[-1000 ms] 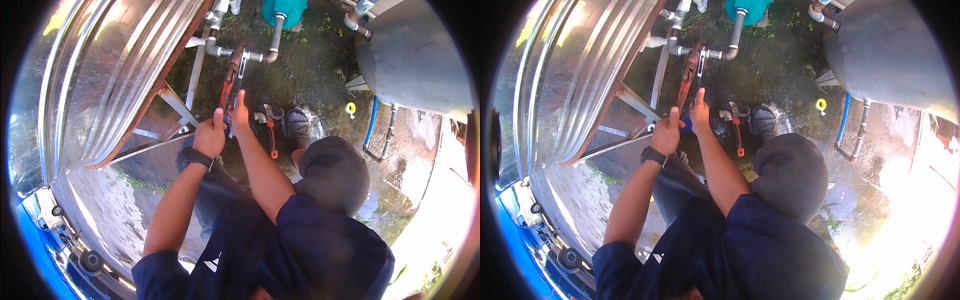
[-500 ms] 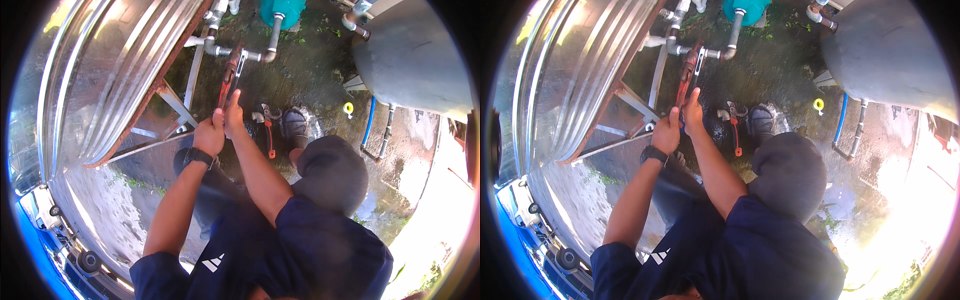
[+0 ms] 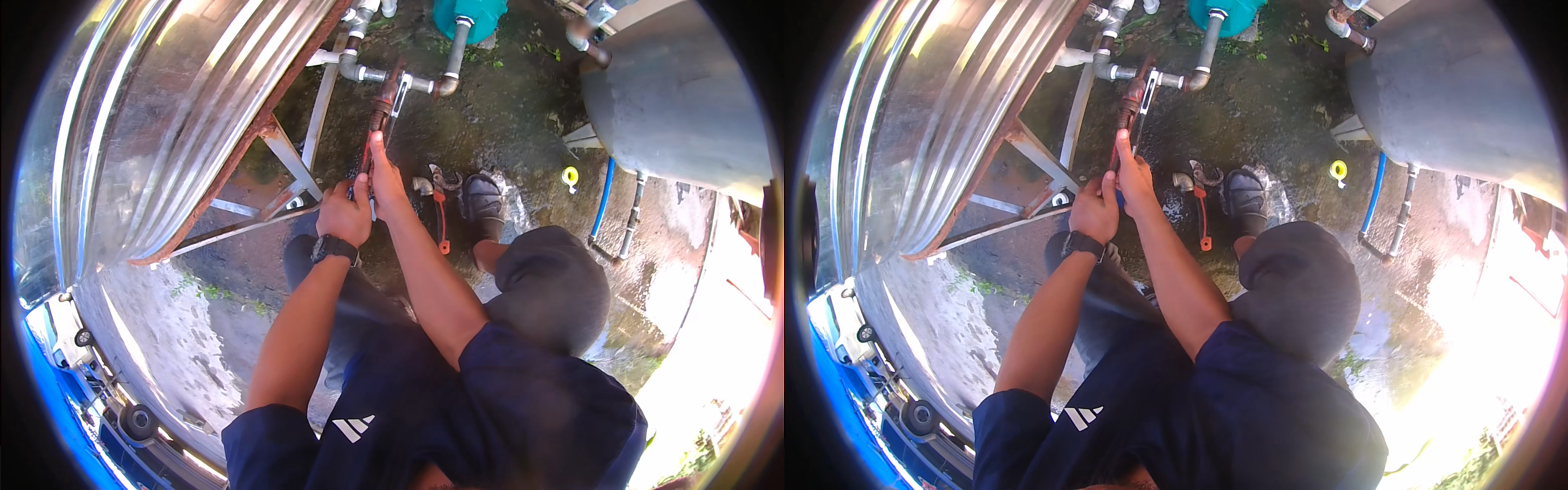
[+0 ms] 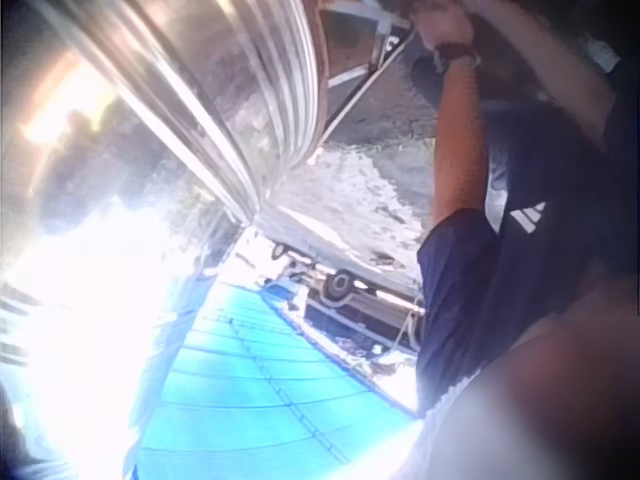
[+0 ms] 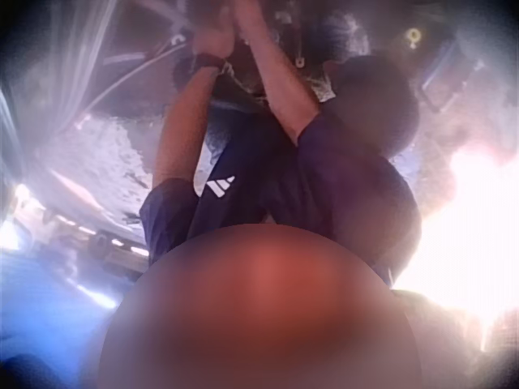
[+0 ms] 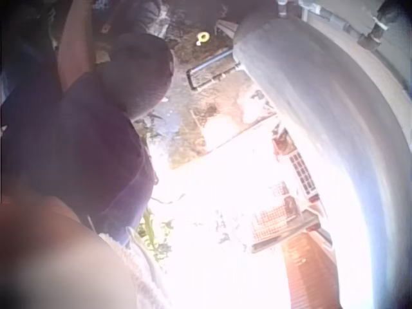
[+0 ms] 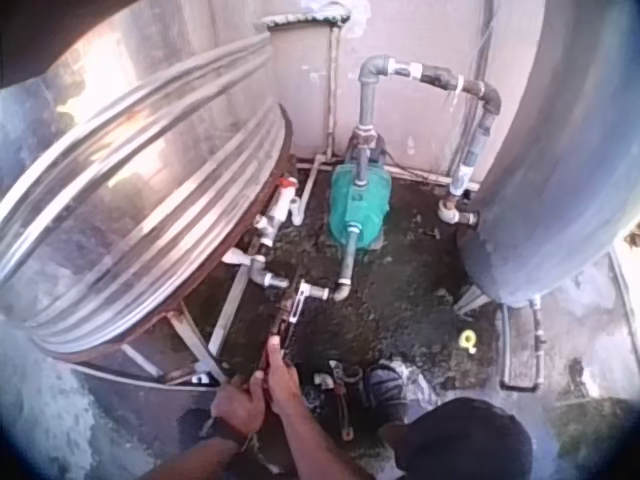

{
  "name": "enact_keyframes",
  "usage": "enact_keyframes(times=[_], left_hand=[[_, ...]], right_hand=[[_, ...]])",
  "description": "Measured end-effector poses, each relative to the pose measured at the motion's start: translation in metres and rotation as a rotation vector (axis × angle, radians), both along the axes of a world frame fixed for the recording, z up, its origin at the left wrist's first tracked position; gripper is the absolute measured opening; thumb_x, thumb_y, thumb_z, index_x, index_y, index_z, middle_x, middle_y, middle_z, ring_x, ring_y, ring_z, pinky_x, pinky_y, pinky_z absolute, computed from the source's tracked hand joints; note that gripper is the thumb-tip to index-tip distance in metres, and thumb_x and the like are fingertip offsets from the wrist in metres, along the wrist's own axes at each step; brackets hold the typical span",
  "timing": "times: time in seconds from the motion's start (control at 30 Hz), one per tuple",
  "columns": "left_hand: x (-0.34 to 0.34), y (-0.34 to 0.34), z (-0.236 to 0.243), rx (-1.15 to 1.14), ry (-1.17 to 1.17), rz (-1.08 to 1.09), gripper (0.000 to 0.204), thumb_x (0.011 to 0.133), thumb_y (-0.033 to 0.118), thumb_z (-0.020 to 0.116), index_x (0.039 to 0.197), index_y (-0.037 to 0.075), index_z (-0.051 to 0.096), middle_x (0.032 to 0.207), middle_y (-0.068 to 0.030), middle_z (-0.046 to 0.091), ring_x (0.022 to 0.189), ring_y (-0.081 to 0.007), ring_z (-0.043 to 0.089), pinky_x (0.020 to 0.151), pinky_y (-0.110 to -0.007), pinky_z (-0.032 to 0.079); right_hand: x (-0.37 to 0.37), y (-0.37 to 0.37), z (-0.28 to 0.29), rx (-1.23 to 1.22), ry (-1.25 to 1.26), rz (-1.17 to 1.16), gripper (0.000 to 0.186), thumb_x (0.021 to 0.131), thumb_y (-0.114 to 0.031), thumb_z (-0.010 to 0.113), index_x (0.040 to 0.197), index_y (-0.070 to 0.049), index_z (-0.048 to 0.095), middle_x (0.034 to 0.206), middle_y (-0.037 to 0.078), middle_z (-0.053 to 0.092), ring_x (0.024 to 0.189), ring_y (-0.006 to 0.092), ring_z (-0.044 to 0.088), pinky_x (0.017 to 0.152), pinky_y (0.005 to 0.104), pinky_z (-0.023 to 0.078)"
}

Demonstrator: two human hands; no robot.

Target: The person uses a pipe wrench to loosen and remove a pipe fitting from a water tank assembly, then wraps the threads with white tape and reinstalls the fitting, tightening it with the wrench. Water leaks from the joint during the process.

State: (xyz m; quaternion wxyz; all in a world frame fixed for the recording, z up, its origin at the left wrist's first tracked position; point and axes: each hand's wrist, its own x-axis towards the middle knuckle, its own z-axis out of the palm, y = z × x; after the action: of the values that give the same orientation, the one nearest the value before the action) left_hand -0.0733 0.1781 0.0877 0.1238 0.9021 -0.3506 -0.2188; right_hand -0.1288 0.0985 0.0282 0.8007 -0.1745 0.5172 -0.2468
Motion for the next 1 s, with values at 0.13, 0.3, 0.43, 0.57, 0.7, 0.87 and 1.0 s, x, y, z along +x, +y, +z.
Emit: enact_keyframes(times=[0.13, 0.3, 0.43, 0.57, 0.7, 0.87, 1.0], left_hand=[[0.001, 0.005, -0.013, -0.036, -0.018, 0.023, 0.062, 0.099, 0.061, 0.044, 0.125, 0.01, 0.067, 0.117, -0.0228, 0.065, 0.105, -0.0428, 0.065, 0.087, -0.052, 0.054], [0.004, 0.008, -0.031, -0.091, 0.005, 0.054, 0.061, 0.098, 0.06, 0.048, 0.125, 0.01, 0.067, 0.118, -0.0217, 0.065, 0.106, -0.0422, 0.065, 0.088, -0.051, 0.054], [0.006, 0.011, -0.049, -0.146, 0.019, 0.08, 0.06, 0.096, 0.06, 0.052, 0.126, 0.01, 0.067, 0.119, -0.0214, 0.065, 0.108, -0.0418, 0.065, 0.088, -0.051, 0.054], [0.008, 0.014, -0.066, -0.18, 0.043, 0.089, 0.062, 0.095, 0.061, 0.053, 0.128, 0.01, 0.065, 0.122, -0.021, 0.063, 0.109, -0.0415, 0.065, 0.089, -0.051, 0.054], [0.01, 0.015, -0.08, -0.234, 0.058, 0.097, 0.064, 0.094, 0.063, 0.054, 0.129, 0.011, 0.065, 0.121, -0.02, 0.063, 0.107, -0.0409, 0.065, 0.088, -0.05, 0.054], [0.01, 0.018, -0.094, -0.342, 0.072, 0.115, 0.063, 0.094, 0.062, 0.056, 0.129, 0.011, 0.065, 0.117, -0.0188, 0.064, 0.104, -0.0404, 0.066, 0.087, -0.049, 0.054], [0.009, 0.019, -0.1, -0.363, 0.043, 0.102, 0.059, 0.094, 0.058, 0.059, 0.128, 0.011, 0.066, 0.116, -0.0186, 0.064, 0.104, -0.0403, 0.066, 0.086, -0.049, 0.055]], right_hand=[[0.001, 0.0, 0.006, 0.008, 0.022, -0.008, 0.083, 0.077, -0.078, 0.07, 0.1, 0.0, 0.059, 0.076, 0.001, 0.052, 0.063, 0.011, 0.052, 0.054, 0.0277, 0.044], [0.001, 0.0, 0.008, 0.035, -0.03, -0.047, 0.071, 0.08, -0.069, 0.075, 0.097, -0.002, 0.06, 0.075, -0.001, 0.052, 0.06, 0.0091, 0.05, 0.052, 0.0266, 0.043], [0.0, 0.001, 0.005, 0.038, -0.086, -0.086, 0.062, 0.079, -0.063, 0.08, 0.094, -0.005, 0.061, 0.074, -0.002, 0.052, 0.059, 0.0082, 0.05, 0.052, 0.0255, 0.042], [0.0, 0.0, 0.005, -0.008, -0.041, -0.061, 0.055, 0.08, -0.056, 0.082, 0.09, -0.006, 0.061, 0.073, -0.002, 0.052, 0.059, 0.0079, 0.05, 0.052, 0.0252, 0.042], [-0.001, 0.0, 0.011, -0.027, 0.002, -0.054, 0.051, 0.081, -0.052, 0.083, 0.089, -0.006, 0.062, 0.073, -0.002, 0.054, 0.059, 0.007, 0.05, 0.052, 0.0248, 0.043], [0.0, 0.003, 0.018, -0.068, 0.019, -0.08, 0.05, 0.081, -0.049, 0.084, 0.088, -0.005, 0.064, 0.074, -0.002, 0.054, 0.057, 0.0063, 0.049, 0.051, 0.0244, 0.043], [0.0, 0.003, 0.021, -0.064, 0.032, -0.078, 0.047, 0.083, -0.05, 0.081, 0.079, -0.007, 0.062, 0.071, -0.001, 0.055, 0.059, 0.008, 0.05, 0.054, 0.025, 0.042]])
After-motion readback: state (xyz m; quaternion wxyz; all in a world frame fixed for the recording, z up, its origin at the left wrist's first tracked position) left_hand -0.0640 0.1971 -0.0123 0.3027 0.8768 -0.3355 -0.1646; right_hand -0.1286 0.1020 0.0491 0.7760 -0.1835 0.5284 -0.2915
